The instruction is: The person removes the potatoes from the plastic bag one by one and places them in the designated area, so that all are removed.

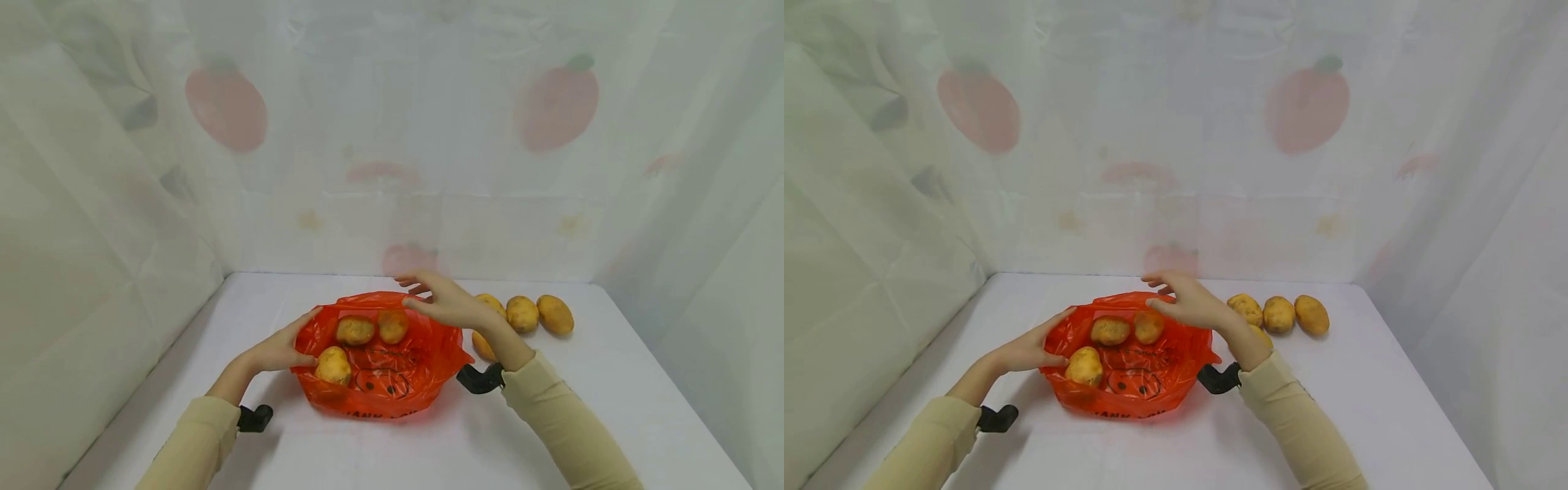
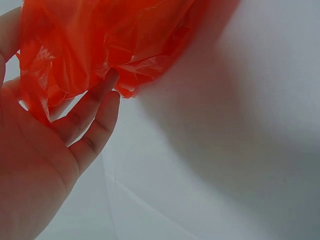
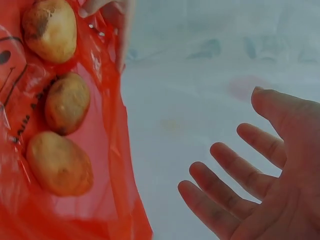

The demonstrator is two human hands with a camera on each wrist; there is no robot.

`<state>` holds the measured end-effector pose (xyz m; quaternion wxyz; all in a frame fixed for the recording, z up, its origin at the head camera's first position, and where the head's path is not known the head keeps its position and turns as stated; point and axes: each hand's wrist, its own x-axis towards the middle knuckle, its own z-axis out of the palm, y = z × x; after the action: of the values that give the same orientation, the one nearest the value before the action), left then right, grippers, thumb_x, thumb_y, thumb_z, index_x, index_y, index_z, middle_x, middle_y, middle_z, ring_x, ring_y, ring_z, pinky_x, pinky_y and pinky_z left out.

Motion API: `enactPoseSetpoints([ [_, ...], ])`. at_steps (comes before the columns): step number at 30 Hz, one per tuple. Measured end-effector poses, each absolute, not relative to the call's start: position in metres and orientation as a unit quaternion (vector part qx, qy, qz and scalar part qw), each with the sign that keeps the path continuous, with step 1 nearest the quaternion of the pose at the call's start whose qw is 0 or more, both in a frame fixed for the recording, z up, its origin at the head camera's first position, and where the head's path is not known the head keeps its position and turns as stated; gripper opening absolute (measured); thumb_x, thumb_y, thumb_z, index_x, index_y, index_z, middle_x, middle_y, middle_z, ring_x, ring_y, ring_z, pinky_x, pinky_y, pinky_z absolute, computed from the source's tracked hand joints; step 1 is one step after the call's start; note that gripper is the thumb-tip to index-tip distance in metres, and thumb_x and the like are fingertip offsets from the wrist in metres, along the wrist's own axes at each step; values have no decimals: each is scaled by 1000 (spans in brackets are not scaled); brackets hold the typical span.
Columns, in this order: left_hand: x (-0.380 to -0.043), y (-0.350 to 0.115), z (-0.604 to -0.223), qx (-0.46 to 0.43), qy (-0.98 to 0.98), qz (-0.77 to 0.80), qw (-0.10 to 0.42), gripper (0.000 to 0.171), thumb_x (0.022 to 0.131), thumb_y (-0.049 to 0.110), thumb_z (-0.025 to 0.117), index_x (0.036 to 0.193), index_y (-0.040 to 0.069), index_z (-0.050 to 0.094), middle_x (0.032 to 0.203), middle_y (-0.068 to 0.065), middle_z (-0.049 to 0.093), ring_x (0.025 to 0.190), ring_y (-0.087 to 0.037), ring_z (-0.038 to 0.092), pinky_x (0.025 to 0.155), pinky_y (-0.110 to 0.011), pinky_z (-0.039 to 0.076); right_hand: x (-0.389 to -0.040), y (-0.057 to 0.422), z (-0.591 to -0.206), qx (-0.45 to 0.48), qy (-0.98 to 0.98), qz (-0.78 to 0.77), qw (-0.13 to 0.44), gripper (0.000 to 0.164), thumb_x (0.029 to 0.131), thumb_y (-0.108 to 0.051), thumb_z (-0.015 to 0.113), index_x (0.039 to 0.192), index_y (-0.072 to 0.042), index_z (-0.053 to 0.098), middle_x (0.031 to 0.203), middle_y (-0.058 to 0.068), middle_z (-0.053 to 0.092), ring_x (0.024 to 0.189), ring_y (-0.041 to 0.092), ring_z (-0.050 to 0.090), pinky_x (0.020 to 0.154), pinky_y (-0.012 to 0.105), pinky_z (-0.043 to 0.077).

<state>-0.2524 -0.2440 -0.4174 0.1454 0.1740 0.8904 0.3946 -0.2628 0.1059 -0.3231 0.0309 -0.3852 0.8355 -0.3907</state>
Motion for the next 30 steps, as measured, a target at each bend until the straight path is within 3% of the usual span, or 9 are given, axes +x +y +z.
enactPoseSetpoints([
  [11,-253,-243,-420,166,888,401,152,97,76,17,73,149,27,10,153,-10,15,131,-36,30,98,-52,40,-263,70,-327,-384,833,-393,62,44,92,-18,55,133,-6,44,132,11,50,119,28,51,97,41,43],
  [19,-253,-243,-419,173,891,393,147,97,76,19,73,149,25,9,153,-10,12,134,-37,24,100,-55,35,-278,51,-352,-370,822,-417,116,45,91,-30,56,133,-21,43,132,4,50,117,21,52,96,38,44],
  [30,-252,-244,-420,173,889,397,149,97,76,19,73,149,25,10,153,-11,12,133,-38,26,99,-53,38,-285,39,-377,-342,827,-420,153,46,92,-34,55,135,-23,43,135,6,48,119,17,48,94,37,45],
])
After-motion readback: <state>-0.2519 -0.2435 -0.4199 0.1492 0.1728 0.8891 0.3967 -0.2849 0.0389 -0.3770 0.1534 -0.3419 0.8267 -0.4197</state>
